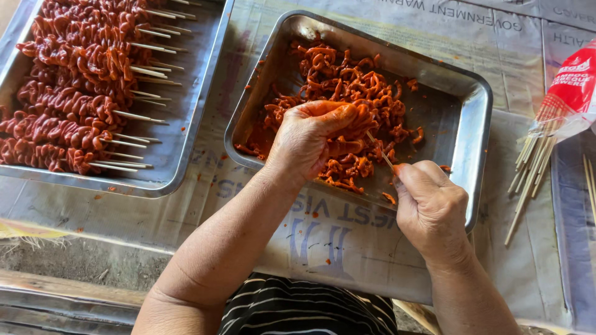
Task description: The person threads seasoned red meat onto wooden skewers, twisting the meat into a spiral shape. Completed skewers are placed into a metal tray on the left.
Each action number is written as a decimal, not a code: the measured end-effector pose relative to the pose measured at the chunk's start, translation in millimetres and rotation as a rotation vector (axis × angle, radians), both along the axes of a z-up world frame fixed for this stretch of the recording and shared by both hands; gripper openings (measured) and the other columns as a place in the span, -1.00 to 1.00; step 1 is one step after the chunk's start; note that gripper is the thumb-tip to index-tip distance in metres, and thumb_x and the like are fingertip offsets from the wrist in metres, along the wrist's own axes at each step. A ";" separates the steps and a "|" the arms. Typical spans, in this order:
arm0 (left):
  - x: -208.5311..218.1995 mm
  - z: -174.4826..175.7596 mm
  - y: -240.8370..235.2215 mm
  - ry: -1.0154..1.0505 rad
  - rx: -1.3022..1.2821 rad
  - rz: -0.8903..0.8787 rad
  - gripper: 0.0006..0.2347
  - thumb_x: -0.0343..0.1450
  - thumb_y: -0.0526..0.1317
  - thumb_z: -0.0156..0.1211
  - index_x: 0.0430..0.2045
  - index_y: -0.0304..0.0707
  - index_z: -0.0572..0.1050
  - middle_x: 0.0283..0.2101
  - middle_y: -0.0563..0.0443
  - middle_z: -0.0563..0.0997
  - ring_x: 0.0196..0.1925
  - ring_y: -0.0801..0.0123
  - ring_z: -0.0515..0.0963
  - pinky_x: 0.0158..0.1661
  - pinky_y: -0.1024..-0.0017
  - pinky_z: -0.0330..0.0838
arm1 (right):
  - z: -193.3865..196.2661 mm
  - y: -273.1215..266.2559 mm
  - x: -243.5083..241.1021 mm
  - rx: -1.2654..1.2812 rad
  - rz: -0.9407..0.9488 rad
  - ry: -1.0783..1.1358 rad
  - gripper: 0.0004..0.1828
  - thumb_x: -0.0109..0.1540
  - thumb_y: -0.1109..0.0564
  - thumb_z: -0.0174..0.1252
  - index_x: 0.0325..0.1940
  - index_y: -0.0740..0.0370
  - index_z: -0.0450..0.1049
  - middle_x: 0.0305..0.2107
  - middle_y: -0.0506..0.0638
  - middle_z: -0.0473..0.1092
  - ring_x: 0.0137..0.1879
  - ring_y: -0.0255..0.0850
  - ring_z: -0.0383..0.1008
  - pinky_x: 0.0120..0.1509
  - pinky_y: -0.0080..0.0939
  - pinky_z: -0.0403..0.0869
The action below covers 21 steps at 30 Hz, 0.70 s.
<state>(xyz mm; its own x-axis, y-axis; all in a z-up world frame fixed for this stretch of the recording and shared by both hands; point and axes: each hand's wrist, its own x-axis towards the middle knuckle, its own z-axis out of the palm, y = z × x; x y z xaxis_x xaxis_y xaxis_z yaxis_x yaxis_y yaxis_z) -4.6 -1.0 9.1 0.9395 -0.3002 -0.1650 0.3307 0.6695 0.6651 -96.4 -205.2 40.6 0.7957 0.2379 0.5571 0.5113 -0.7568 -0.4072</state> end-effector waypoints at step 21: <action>15.3 -9.9 12.9 -0.118 0.174 0.133 -0.80 0.34 -0.42 0.38 -0.20 -0.52 0.61 -0.25 -0.18 0.70 -0.27 0.25 0.72 -0.30 0.32 0.69 | 1.2 -8.0 -2.0 -0.029 0.007 -0.009 -0.81 0.25 0.45 0.31 -0.12 0.31 0.52 -0.35 0.05 0.43 -0.29 -0.15 0.48 -0.26 -0.27 0.43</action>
